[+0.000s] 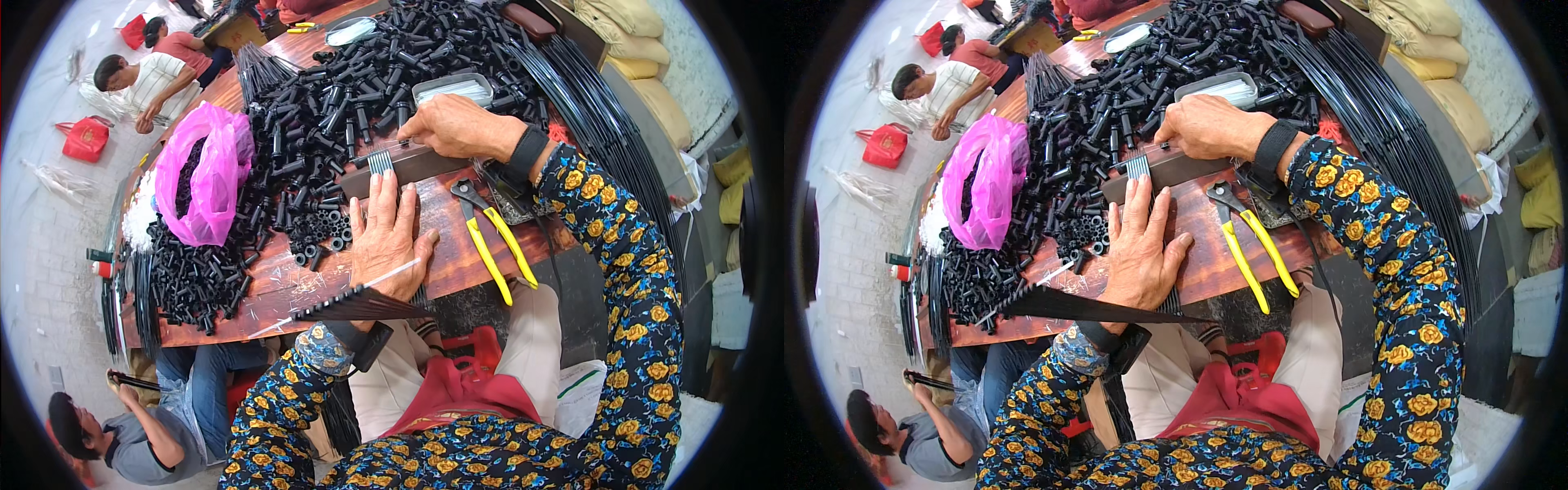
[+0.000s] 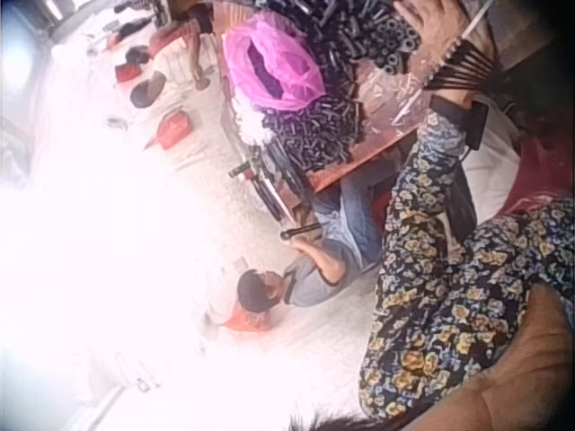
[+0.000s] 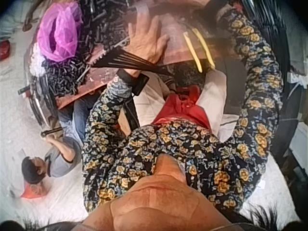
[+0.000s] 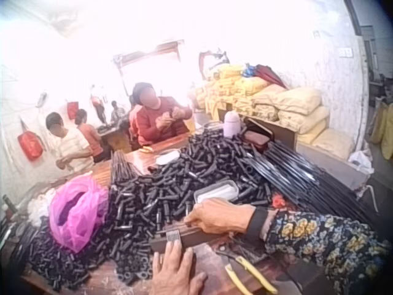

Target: The recorder is assembling components of an umbrella, specifically attaching thin rods into a plastic bracket and securing them.

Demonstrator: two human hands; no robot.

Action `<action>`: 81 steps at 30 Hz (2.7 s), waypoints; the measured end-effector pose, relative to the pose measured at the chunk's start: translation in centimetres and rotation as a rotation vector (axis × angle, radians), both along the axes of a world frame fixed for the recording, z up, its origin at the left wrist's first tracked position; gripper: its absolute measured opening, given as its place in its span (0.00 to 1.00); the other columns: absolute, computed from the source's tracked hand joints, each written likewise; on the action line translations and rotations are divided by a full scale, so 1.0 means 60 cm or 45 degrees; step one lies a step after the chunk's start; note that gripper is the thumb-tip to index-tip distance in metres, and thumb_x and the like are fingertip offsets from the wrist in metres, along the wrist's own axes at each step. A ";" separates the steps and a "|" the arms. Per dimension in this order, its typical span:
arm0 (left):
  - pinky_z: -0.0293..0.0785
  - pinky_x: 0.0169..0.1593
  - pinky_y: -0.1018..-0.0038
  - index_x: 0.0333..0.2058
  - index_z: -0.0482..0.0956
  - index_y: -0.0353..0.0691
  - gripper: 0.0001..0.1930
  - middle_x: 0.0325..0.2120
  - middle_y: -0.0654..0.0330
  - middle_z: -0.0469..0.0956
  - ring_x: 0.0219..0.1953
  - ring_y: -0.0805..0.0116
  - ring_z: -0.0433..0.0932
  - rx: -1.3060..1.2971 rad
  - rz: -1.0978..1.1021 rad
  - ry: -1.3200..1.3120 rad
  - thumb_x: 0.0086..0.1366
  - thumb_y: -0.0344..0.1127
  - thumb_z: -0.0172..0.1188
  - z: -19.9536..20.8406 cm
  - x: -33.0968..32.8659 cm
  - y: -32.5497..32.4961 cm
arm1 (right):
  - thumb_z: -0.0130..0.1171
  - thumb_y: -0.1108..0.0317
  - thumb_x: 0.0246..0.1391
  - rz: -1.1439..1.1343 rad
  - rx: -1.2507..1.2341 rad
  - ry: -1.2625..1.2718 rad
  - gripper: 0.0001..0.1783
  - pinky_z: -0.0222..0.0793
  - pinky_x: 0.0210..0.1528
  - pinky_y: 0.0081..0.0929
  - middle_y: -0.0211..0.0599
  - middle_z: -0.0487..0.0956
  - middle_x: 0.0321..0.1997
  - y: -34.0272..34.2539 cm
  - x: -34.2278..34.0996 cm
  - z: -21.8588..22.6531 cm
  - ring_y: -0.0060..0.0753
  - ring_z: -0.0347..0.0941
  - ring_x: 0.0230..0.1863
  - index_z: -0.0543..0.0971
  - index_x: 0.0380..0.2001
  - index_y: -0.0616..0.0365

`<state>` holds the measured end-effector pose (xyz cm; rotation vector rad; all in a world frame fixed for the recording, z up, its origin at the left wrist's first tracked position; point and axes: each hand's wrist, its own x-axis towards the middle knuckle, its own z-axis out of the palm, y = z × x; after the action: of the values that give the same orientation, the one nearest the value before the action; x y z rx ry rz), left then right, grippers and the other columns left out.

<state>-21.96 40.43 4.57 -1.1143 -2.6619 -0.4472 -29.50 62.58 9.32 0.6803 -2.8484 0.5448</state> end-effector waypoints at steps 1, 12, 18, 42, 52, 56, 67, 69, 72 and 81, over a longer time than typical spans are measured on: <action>0.40 0.68 0.47 0.62 0.62 0.35 0.32 0.67 0.40 0.50 0.70 0.43 0.47 0.000 -0.002 -0.011 0.63 0.46 0.56 0.000 0.000 0.000 | 0.59 0.71 0.48 0.002 -0.001 0.000 0.17 0.74 0.44 0.42 0.48 0.83 0.35 0.000 -0.002 -0.003 0.52 0.79 0.39 0.84 0.43 0.49; 0.38 0.69 0.47 0.62 0.62 0.34 0.32 0.67 0.39 0.49 0.71 0.43 0.45 0.005 -0.032 -0.025 0.64 0.46 0.55 -0.002 -0.001 -0.004 | 0.53 0.77 0.44 -0.001 0.034 -0.054 0.23 0.72 0.41 0.43 0.53 0.81 0.34 -0.003 -0.017 -0.004 0.55 0.77 0.38 0.83 0.45 0.49; 0.37 0.69 0.47 0.62 0.62 0.34 0.32 0.67 0.39 0.49 0.71 0.43 0.45 0.008 -0.027 -0.038 0.64 0.46 0.55 0.000 -0.002 -0.005 | 0.52 0.79 0.42 0.060 -0.016 -0.068 0.26 0.71 0.40 0.43 0.51 0.81 0.34 0.004 -0.025 -0.009 0.55 0.77 0.37 0.83 0.46 0.48; 0.40 0.69 0.47 0.62 0.63 0.34 0.33 0.67 0.40 0.50 0.71 0.45 0.46 0.009 -0.023 -0.013 0.63 0.47 0.56 -0.002 0.003 -0.003 | 0.52 0.79 0.40 0.069 -0.053 -0.111 0.25 0.71 0.38 0.42 0.53 0.80 0.29 -0.008 -0.032 -0.009 0.54 0.77 0.34 0.83 0.44 0.50; 0.40 0.69 0.48 0.62 0.63 0.33 0.33 0.66 0.38 0.50 0.70 0.43 0.47 -0.002 -0.030 0.001 0.63 0.47 0.56 0.001 0.010 -0.005 | 0.52 0.79 0.41 0.096 -0.074 -0.134 0.25 0.72 0.39 0.40 0.54 0.81 0.32 -0.016 -0.030 -0.008 0.53 0.78 0.35 0.83 0.45 0.50; 0.40 0.69 0.48 0.61 0.63 0.33 0.33 0.66 0.38 0.50 0.70 0.43 0.47 -0.007 -0.025 -0.017 0.63 0.47 0.56 0.003 0.013 -0.006 | 0.53 0.79 0.42 0.123 -0.095 -0.135 0.24 0.72 0.38 0.39 0.52 0.82 0.32 -0.015 -0.035 -0.009 0.52 0.79 0.34 0.83 0.45 0.51; 0.39 0.69 0.48 0.61 0.63 0.33 0.32 0.66 0.38 0.50 0.70 0.43 0.46 -0.003 -0.025 -0.023 0.64 0.47 0.56 0.001 0.013 -0.011 | 0.52 0.78 0.41 0.093 -0.120 -0.200 0.22 0.74 0.44 0.37 0.55 0.82 0.37 -0.038 -0.036 0.007 0.52 0.80 0.39 0.83 0.42 0.59; 0.39 0.69 0.48 0.61 0.63 0.33 0.32 0.66 0.38 0.50 0.70 0.43 0.46 -0.010 -0.026 -0.021 0.64 0.47 0.56 0.002 0.015 -0.008 | 0.52 0.78 0.39 0.073 -0.098 -0.139 0.22 0.73 0.46 0.39 0.56 0.81 0.38 -0.043 -0.043 -0.001 0.53 0.79 0.42 0.83 0.41 0.62; 0.38 0.69 0.48 0.62 0.62 0.33 0.33 0.66 0.38 0.50 0.70 0.43 0.46 -0.010 -0.030 -0.013 0.64 0.47 0.56 0.002 0.016 -0.006 | 0.52 0.78 0.39 0.089 -0.102 -0.157 0.21 0.73 0.48 0.40 0.56 0.81 0.39 -0.055 -0.052 -0.001 0.54 0.79 0.44 0.83 0.40 0.63; 0.38 0.69 0.48 0.62 0.62 0.33 0.33 0.67 0.39 0.50 0.71 0.45 0.46 0.023 -0.036 0.007 0.63 0.47 0.56 -0.008 0.015 -0.008 | 0.60 0.69 0.41 -0.045 -0.148 0.427 0.17 0.73 0.42 0.45 0.50 0.78 0.32 -0.035 0.019 0.005 0.54 0.77 0.37 0.83 0.39 0.54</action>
<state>-21.06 39.97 4.10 -1.1471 -2.6350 -0.4714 -28.37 60.50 9.64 0.6324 -2.4923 0.5299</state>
